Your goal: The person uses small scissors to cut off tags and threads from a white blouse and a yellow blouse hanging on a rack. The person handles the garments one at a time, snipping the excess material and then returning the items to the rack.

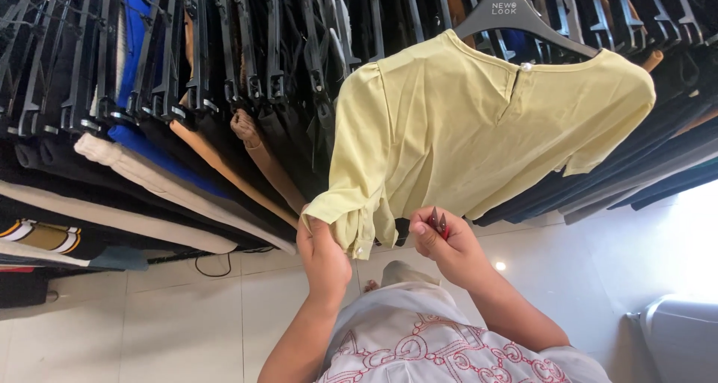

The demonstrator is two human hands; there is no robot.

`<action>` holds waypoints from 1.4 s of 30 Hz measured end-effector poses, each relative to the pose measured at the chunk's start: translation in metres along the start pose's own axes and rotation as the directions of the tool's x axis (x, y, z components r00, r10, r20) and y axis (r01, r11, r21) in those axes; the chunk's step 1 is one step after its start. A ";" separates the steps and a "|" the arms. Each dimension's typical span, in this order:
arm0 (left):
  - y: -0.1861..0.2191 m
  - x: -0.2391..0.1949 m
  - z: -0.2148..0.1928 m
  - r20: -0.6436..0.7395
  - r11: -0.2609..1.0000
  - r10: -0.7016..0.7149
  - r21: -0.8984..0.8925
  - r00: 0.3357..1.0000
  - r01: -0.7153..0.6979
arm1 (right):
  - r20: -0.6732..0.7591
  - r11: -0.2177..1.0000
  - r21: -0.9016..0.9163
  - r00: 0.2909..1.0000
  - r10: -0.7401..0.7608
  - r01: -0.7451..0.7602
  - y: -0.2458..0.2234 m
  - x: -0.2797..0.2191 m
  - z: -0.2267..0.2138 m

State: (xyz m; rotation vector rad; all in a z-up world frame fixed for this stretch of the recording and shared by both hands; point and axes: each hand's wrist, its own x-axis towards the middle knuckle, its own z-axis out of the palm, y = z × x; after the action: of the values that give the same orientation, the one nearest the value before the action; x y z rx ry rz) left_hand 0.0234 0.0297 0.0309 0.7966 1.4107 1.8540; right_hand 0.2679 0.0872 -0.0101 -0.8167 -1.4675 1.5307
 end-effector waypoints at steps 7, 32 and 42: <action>0.004 -0.001 0.004 -0.023 0.998 -0.007 -0.064 1.000 0.006 | -0.045 0.999 -0.041 0.999 -0.014 0.012 0.000 0.002 -0.012; -0.007 0.018 0.000 -0.173 0.955 -0.197 -0.256 0.965 0.149 | -0.216 0.986 0.113 0.972 -0.097 0.123 -0.009 0.036 -0.069; 0.007 -0.011 0.018 -0.073 0.848 -0.300 -0.478 0.951 0.231 | -0.265 0.939 0.292 0.959 -0.102 0.180 -0.052 0.058 -0.099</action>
State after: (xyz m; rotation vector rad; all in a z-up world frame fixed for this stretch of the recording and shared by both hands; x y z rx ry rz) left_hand 0.0430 0.0293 0.0412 0.2144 1.0245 1.9407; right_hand 0.3378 0.1812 0.0365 -0.6666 -1.0444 1.4473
